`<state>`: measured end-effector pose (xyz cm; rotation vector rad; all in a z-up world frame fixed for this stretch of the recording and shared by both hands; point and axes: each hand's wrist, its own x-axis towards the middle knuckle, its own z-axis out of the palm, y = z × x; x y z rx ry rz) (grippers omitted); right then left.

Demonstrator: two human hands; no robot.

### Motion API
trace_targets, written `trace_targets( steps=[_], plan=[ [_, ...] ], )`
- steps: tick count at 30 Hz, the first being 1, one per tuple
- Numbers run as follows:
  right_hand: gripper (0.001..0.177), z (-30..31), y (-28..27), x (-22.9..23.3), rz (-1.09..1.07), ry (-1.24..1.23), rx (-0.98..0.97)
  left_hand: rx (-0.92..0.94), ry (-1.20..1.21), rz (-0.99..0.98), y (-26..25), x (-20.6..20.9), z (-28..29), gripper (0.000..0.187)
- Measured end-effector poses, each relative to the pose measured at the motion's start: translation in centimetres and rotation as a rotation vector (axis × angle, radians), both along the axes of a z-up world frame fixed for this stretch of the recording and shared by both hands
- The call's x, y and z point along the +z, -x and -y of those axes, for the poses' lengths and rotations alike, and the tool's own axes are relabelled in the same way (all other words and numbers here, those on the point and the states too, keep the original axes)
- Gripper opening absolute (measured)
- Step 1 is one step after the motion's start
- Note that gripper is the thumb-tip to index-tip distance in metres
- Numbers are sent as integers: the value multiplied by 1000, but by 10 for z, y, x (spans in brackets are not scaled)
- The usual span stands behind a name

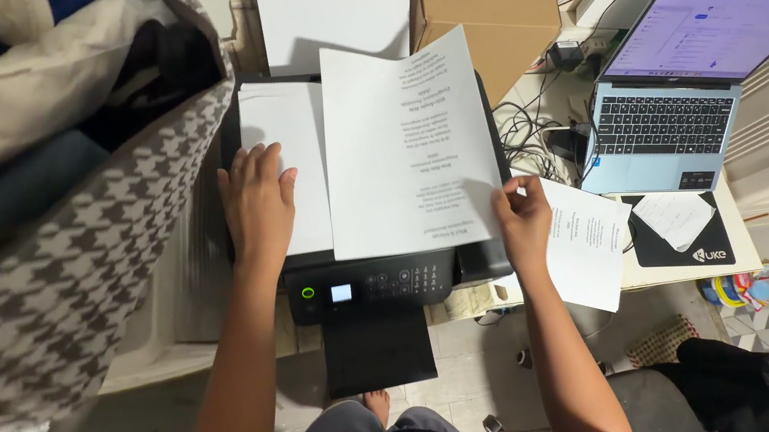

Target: The person loads sheets of paper into the scanner bed of an Epson printer, presses buttons on the control panel, and removes the processed sheets. The person repeats this process several times, handling paper and operating the printer controls.

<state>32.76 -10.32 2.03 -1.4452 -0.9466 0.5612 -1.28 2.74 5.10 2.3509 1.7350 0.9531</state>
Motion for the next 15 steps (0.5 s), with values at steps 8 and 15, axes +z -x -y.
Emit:
trace_targets(
  steps=[8,15],
  plan=[
    [23,-20,14,-1,423,25,-41,45,-46,0,6,-40,0,39],
    [30,-18,18,-6,442,-24,-35,48,-67,3,5,-48,-3,35]
  ],
)
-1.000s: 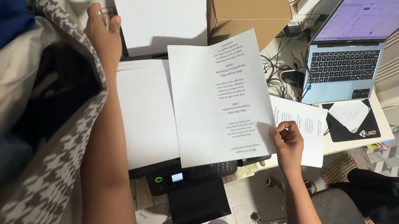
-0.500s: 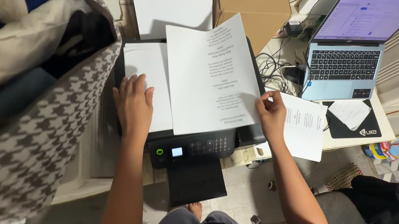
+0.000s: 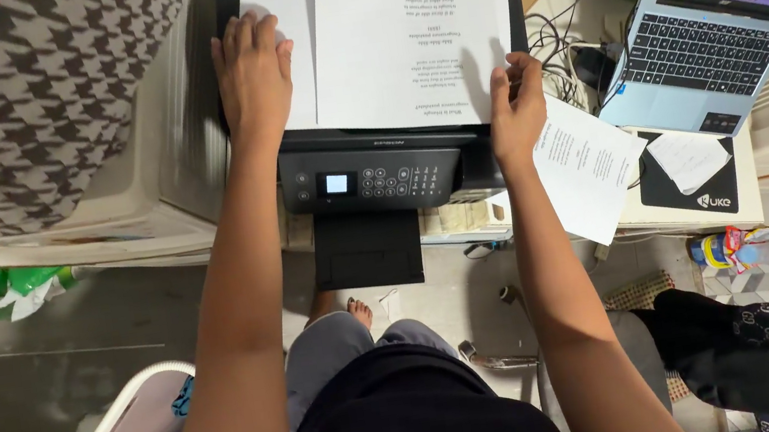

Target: The person loads sheets of paper into the scanner bed of an Epson printer, presses buttons on the control panel, and removes the processed sheets. The person repeats this process several times, handling paper and operating the printer controls.

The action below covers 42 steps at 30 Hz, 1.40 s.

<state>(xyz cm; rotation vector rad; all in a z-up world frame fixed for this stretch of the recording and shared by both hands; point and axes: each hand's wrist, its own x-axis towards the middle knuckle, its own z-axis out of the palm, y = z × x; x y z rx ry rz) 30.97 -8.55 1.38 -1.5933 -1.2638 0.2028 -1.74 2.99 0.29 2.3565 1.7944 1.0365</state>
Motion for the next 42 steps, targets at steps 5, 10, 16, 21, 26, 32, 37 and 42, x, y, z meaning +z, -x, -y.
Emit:
trace_targets(
  steps=[5,10,16,21,26,32,37,42],
  plan=[
    [31,0,2,0,116,30,-50,2,-27,-1,1,-6,-3,33],
    [36,-2,3,0,236,37,-58,-4,-54,4,1,-7,-4,29],
    [41,-2,6,-1,325,62,-100,-2,-55,0,1,-4,-2,28],
    [46,-1,9,2,377,33,-86,10,-34,-18,0,0,-1,28],
    [47,0,13,8,406,68,-79,17,-2,-14,-1,6,2,26],
    [45,1,16,12,416,78,-89,19,15,-16,-2,8,2,24],
    [44,2,14,10,413,98,-88,21,-15,-26,-2,4,1,24],
    [41,1,13,8,453,59,-80,20,-17,-20,-1,0,-1,23]
  ],
)
